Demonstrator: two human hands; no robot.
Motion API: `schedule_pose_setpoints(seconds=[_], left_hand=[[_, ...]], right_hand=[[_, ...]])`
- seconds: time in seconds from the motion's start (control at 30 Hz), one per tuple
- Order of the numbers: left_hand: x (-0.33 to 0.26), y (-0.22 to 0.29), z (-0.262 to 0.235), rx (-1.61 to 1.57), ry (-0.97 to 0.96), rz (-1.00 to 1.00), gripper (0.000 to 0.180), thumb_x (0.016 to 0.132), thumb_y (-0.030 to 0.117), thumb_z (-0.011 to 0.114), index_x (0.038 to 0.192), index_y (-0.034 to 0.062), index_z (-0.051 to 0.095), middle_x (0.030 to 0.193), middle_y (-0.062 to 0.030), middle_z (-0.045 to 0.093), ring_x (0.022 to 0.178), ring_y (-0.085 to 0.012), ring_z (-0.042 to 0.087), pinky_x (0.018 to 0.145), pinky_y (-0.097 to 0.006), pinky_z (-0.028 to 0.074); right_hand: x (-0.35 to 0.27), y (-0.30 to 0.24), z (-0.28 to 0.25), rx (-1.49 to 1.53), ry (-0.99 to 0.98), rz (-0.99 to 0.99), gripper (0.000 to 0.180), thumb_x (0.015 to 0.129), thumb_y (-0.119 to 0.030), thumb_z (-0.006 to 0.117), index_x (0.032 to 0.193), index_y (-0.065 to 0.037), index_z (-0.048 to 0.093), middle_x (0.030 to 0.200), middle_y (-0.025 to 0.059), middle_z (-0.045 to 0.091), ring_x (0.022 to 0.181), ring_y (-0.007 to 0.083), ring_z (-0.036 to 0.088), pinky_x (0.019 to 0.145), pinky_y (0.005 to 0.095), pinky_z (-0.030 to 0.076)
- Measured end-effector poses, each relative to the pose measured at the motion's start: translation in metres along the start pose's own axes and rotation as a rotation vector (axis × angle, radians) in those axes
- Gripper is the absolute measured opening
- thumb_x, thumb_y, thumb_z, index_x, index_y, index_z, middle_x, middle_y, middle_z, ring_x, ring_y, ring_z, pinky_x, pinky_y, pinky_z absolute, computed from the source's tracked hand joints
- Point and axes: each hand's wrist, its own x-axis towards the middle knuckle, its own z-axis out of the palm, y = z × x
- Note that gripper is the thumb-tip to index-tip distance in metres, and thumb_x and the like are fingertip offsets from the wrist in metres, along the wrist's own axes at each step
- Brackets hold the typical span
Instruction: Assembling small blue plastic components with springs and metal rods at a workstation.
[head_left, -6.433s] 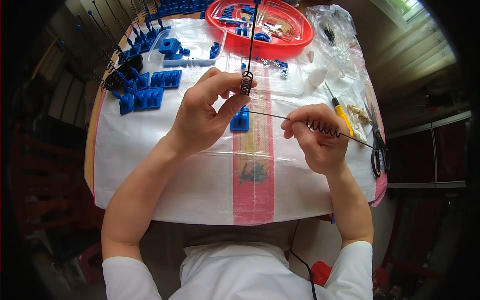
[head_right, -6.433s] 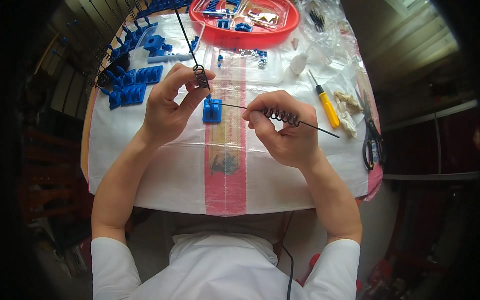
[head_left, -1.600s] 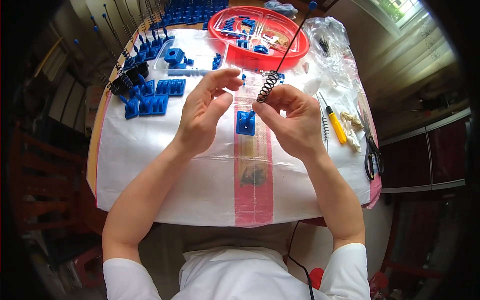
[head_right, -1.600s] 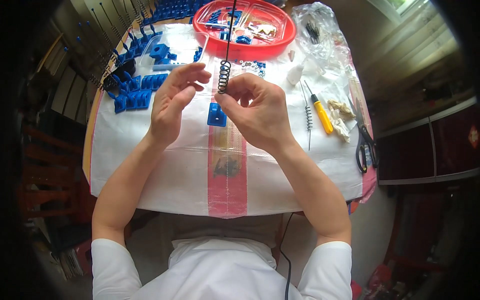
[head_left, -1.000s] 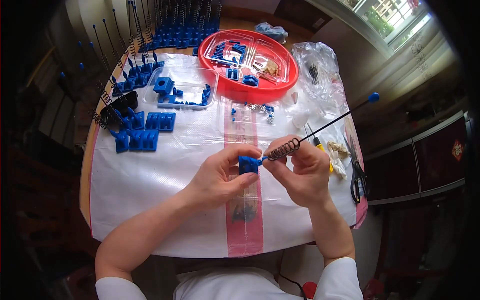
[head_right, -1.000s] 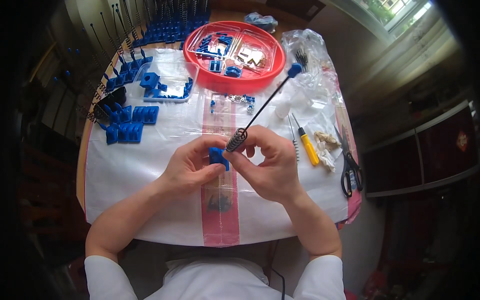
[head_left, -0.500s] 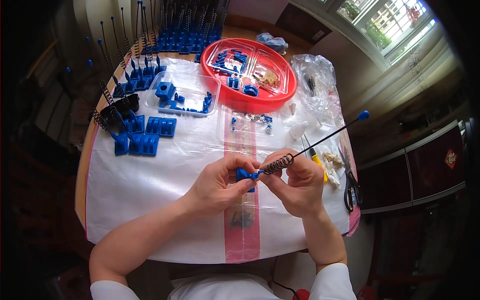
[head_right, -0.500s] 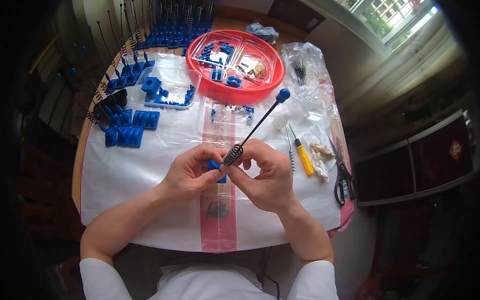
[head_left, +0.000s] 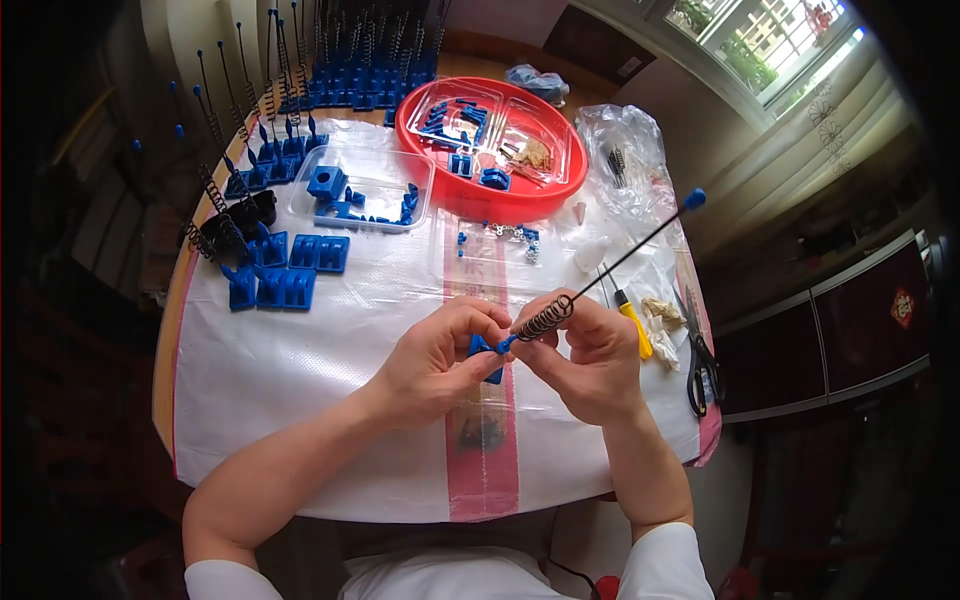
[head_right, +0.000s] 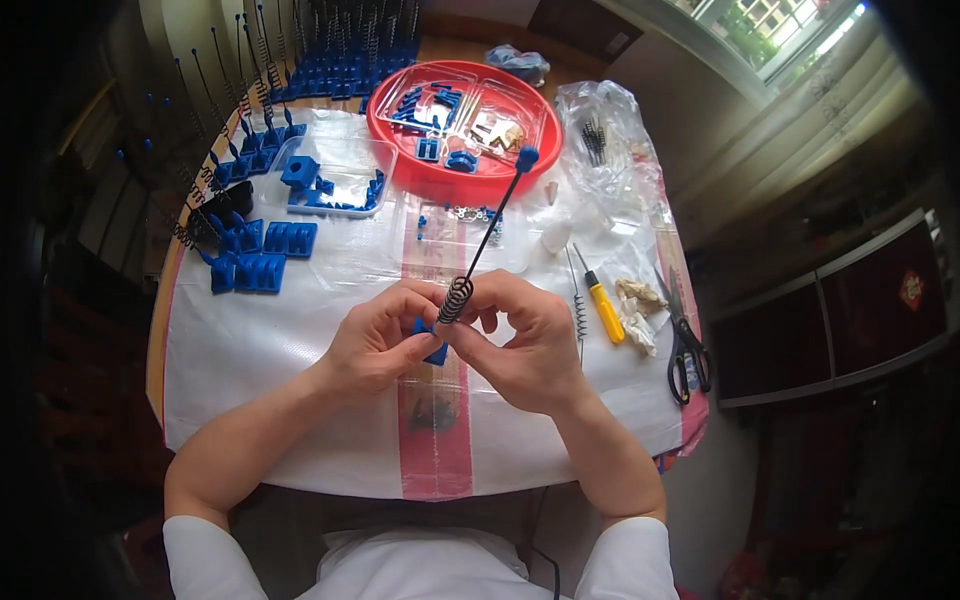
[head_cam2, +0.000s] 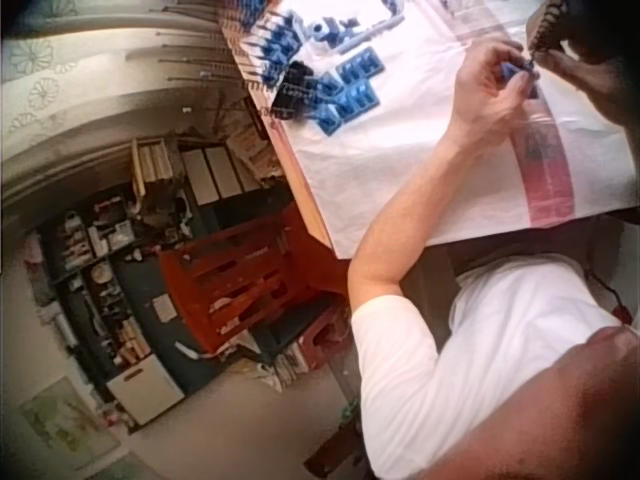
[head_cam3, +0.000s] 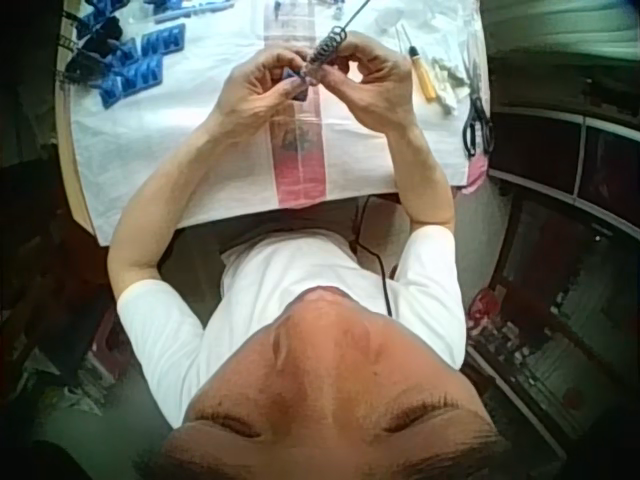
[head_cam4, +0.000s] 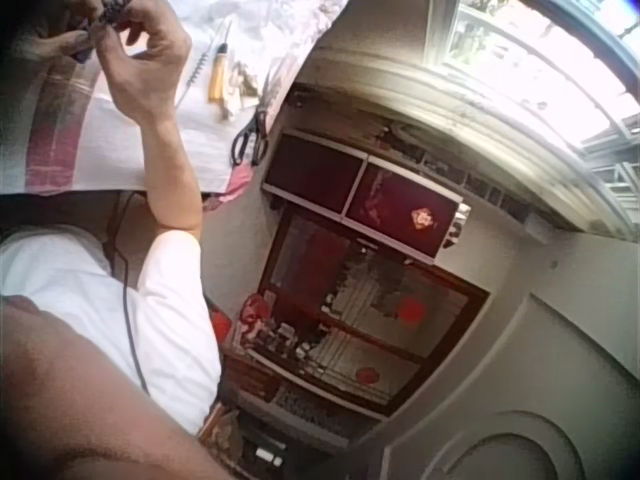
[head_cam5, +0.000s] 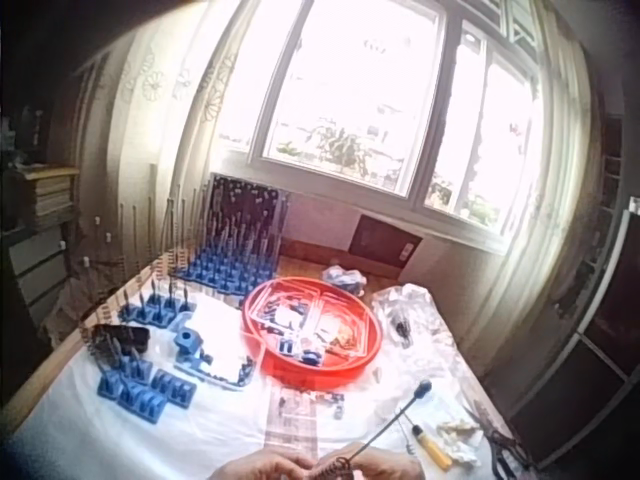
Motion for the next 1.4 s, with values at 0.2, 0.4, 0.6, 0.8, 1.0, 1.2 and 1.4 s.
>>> schedule_pose_setpoints(seconds=[0.2,0.4,0.6,0.8,1.0,1.2,1.4], left_hand=[[0.0004,0.0011,-0.0002,0.011,-0.018,-0.046,0.012,0.096,0.0,0.056,0.108,-0.0019,0.053,0.123,-0.0063,0.045,0.104,-0.0133,0.059,0.09,-0.029,0.051],[0.0002,0.0004,0.0004,0.017,-0.02,-0.037,0.013,0.095,0.0,0.057,0.107,-0.0019,0.053,0.122,-0.0062,0.045,0.103,-0.0128,0.059,0.089,-0.027,0.051],[0.0033,-0.0054,-0.0037,0.026,-0.006,0.042,0.014,0.094,-0.001,0.058,0.108,-0.003,0.057,0.123,-0.0075,0.046,0.104,-0.0124,0.058,0.089,-0.028,0.051],[0.0017,-0.0038,-0.0032,0.077,-0.026,0.09,0.019,0.094,-0.002,0.057,0.113,-0.0045,0.059,0.123,-0.0099,0.047,0.109,-0.0155,0.056,0.093,-0.029,0.051],[0.0007,-0.0053,-0.0049,0.151,0.007,0.119,0.018,0.093,-0.003,0.057,0.11,-0.0031,0.062,0.124,-0.0106,0.048,0.111,-0.016,0.056,0.093,-0.028,0.051],[0.0004,-0.0035,-0.0064,0.191,0.021,0.108,0.017,0.092,-0.002,0.06,0.109,-0.0017,0.063,0.122,-0.0103,0.049,0.11,-0.0154,0.056,0.091,-0.027,0.051],[0.0004,-0.0016,-0.0051,0.144,0.015,0.072,0.016,0.092,-0.002,0.06,0.108,-0.0035,0.064,0.121,-0.0098,0.05,0.109,-0.0151,0.057,0.091,-0.027,0.052]], right_hand=[[-0.001,-0.0036,0.001,-0.019,0.03,0.032,0.014,0.079,-0.001,0.074,0.092,-0.004,0.069,0.084,0.0,0.066,0.068,0.0068,0.051,0.06,0.0224,0.041],[-0.0041,-0.0034,0.0001,0.016,0.023,0.029,0.015,0.078,0.0,0.074,0.091,-0.004,0.07,0.085,0.0013,0.066,0.069,0.0071,0.051,0.061,0.0225,0.041],[-0.0023,-0.0004,-0.001,-0.014,0.02,-0.024,0.015,0.077,0.0,0.074,0.09,-0.003,0.069,0.081,0.0016,0.063,0.069,0.0083,0.05,0.061,0.0232,0.041],[-0.0022,-0.0006,-0.0014,-0.022,0.021,-0.042,0.012,0.079,0.0,0.074,0.09,-0.003,0.068,0.08,0.0018,0.061,0.068,0.0093,0.05,0.062,0.0245,0.042],[-0.0033,-0.0004,-0.0021,-0.014,0.012,-0.035,0.015,0.08,0.001,0.073,0.093,-0.003,0.07,0.088,0.0041,0.065,0.071,0.0092,0.053,0.063,0.0235,0.043],[-0.0027,-0.0022,-0.0032,-0.03,-0.011,-0.042,0.017,0.079,0.004,0.072,0.095,-0.002,0.071,0.095,0.0057,0.067,0.075,0.0088,0.055,0.064,0.0225,0.044],[-0.0034,-0.0007,-0.0027,-0.001,0.004,-0.028,0.014,0.08,0.003,0.072,0.092,-0.003,0.07,0.09,0.0036,0.066,0.071,0.008,0.053,0.062,0.0225,0.043]])
